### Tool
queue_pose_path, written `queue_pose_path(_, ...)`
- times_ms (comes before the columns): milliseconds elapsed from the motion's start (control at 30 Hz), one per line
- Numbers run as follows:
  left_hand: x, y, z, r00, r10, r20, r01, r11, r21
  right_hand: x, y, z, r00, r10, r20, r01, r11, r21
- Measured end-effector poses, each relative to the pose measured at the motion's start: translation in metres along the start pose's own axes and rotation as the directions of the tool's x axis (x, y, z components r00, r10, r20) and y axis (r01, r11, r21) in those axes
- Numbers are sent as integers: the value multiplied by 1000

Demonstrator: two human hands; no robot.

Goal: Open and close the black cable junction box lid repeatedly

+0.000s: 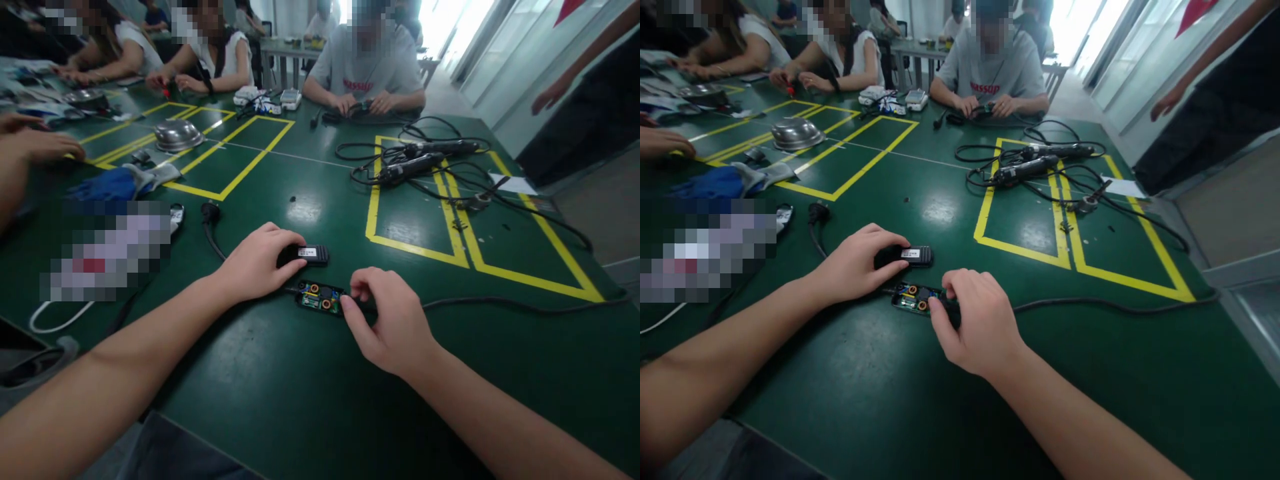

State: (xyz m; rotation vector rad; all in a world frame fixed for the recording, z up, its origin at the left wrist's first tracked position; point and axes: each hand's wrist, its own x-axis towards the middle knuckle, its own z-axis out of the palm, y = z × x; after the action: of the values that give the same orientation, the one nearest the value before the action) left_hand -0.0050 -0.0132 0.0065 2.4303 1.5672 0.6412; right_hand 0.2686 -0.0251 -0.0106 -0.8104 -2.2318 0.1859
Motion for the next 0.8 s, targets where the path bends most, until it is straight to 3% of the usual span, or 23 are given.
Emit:
queue_pose_path(133, 0, -1, -1, 999, 47, -2, -47, 999, -15, 2, -1, -2, 998, 12, -62, -12, 1000, -6)
queue_pose_path(300, -4, 1, -7, 978, 197, -72, -183, 970, 160, 1, -4, 1, 990, 108, 94, -102, 993, -65)
queue_pose_path(433, -9, 10, -8, 954, 290, 71, -298, 936, 189, -2, -10, 2, 980, 111, 167, -84, 983, -162)
queue_pose_path(567, -12, 23, -7, 945, 261, 196, -308, 914, 266, -5, -14, 2, 978, 98, 185, -67, 983, -169)
queue_pose_path(800, -12, 23, -5, 969, 153, 196, -201, 947, 251, -5, -8, 0, 978, 133, 163, -133, 991, -10)
